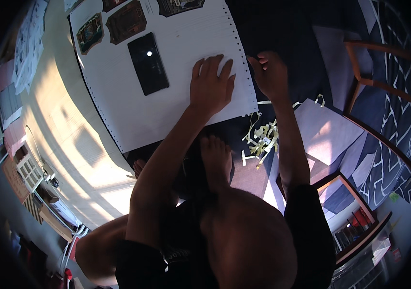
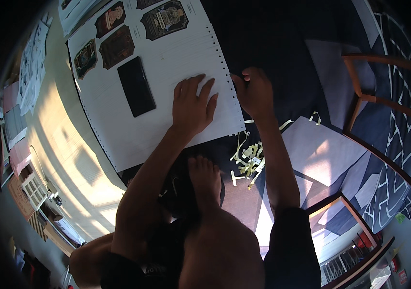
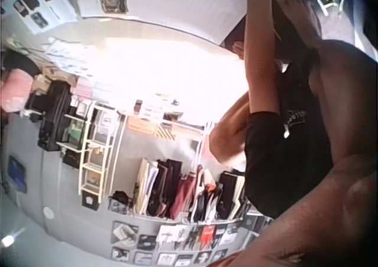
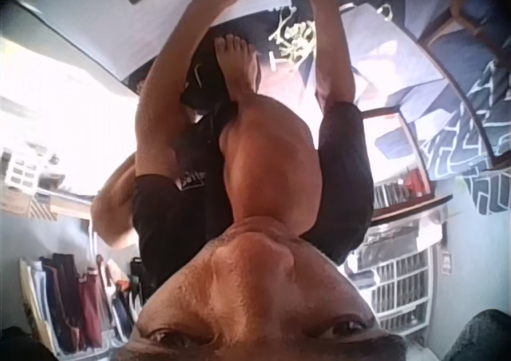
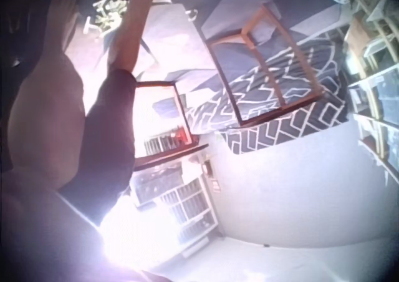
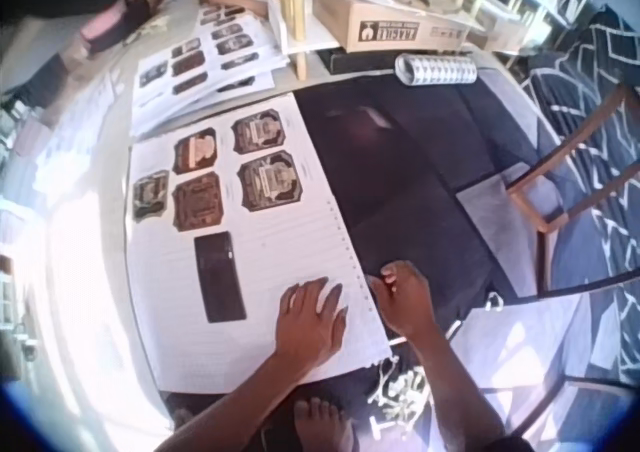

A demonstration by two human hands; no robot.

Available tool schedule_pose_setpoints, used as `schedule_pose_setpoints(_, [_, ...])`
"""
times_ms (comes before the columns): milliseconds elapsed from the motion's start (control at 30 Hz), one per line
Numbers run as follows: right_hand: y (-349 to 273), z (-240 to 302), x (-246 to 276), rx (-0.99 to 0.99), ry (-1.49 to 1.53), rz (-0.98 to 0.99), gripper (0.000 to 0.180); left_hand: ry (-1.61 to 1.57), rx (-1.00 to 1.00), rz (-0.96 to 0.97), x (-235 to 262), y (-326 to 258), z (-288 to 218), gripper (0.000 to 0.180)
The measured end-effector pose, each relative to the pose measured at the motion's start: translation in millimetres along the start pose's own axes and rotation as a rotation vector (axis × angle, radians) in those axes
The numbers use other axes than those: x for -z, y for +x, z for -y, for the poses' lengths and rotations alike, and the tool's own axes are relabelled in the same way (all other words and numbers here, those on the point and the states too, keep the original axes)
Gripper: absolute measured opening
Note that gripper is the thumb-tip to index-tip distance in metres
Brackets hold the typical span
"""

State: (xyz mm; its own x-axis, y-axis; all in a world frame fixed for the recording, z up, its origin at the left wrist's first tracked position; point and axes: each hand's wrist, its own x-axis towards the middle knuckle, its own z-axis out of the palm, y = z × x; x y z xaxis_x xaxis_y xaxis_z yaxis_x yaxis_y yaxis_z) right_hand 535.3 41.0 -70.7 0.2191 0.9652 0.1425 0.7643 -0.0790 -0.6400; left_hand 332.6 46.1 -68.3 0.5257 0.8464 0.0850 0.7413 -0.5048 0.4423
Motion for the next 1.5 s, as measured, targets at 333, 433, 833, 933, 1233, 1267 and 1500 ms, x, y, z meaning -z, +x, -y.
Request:
schedule_pose_setpoints(333, [123, 2, -38, 0.303, -0.101, 0.055, 0.021, 0.253, 0.176, -0.027, -29, 54, 41, 0.073])
schedule_pose_setpoints(433, [149, 4, -49, 0.487, -0.240, 0.017, 0.023, 0.210, 0.188, -0.020, -27, 56, 41, 0.070])
schedule_pose_setpoints(833, [87, -11, -27, 0.703, -0.277, 0.133, 0.018, 0.271, 0.185, -0.013, -23, 55, 42, 0.071])
schedule_pose_setpoints(933, [66, -13, -16, 0.666, -0.281, 0.203, 0.017, 0.295, 0.185, -0.015, -25, 55, 42, 0.071])
schedule_pose_setpoints(1233, [-29, -27, 33, 0.672, -0.249, 0.418, 0.010, 0.265, 0.184, -0.017, -31, 57, 39, 0.072])
schedule_pose_setpoints(1267, [-36, -27, 37, 0.630, -0.238, 0.451, 0.013, 0.265, 0.189, -0.013, -29, 58, 40, 0.072])
schedule_pose_setpoints(1500, [12, 25, 23, 0.388, 0.031, 0.058, 0.016, 0.106, 0.153, 0.025, 13, 64, 43, 0.075])
